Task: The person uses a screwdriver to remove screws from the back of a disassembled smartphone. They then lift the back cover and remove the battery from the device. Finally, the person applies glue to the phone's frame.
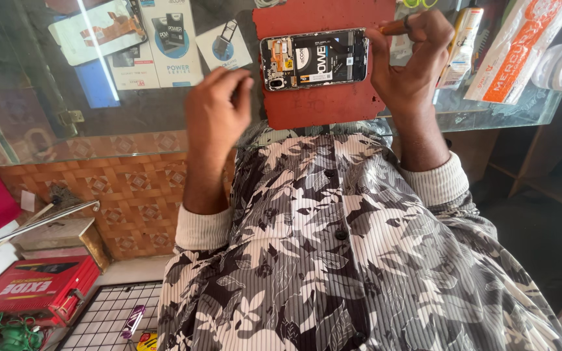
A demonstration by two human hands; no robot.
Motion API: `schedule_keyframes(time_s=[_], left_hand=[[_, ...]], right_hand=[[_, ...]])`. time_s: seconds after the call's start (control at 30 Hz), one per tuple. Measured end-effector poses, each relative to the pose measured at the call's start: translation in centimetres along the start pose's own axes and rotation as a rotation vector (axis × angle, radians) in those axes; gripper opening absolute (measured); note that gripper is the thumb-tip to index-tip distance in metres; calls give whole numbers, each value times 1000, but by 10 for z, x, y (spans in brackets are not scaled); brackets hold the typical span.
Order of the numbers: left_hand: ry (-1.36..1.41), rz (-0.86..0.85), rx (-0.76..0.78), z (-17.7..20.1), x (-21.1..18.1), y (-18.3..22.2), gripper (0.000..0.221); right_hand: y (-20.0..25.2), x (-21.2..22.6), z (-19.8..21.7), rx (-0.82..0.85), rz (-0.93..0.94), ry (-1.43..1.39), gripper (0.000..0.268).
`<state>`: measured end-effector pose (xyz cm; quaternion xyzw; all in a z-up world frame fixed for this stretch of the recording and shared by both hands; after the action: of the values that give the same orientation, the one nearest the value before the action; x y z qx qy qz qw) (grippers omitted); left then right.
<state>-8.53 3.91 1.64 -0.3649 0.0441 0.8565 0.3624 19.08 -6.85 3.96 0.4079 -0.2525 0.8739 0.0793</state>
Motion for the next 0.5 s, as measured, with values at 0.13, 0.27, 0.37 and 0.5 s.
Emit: schedule_keyframes(time_s=[0.13,0.27,0.37,0.5], left_hand=[[3,-61,-72,-19,-19,5,14],[87,-46,-32,-28,-27,12,21],[129,-129,-11,-30,-38,11,30],[88,-130,72,-27,-42,17,37]], right_hand=[[8,-11,-3,-32,79,97,60],[17,-19,-1,-28,16,69,58],[13,-24,4,-47,17,86,56],[13,-30,8,-63,-15,109,56]])
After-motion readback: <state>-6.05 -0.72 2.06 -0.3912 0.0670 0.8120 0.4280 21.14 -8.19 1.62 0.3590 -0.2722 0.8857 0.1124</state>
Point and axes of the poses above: each hand's wrist, its own y-axis away from the middle knuckle, its own z-axis out of the back of the hand, x = y × z, the point moved 5 cm from there along -y, towards the middle knuckle, and after that the axes turned 10 degrees about -z, right-handed, at the moved point
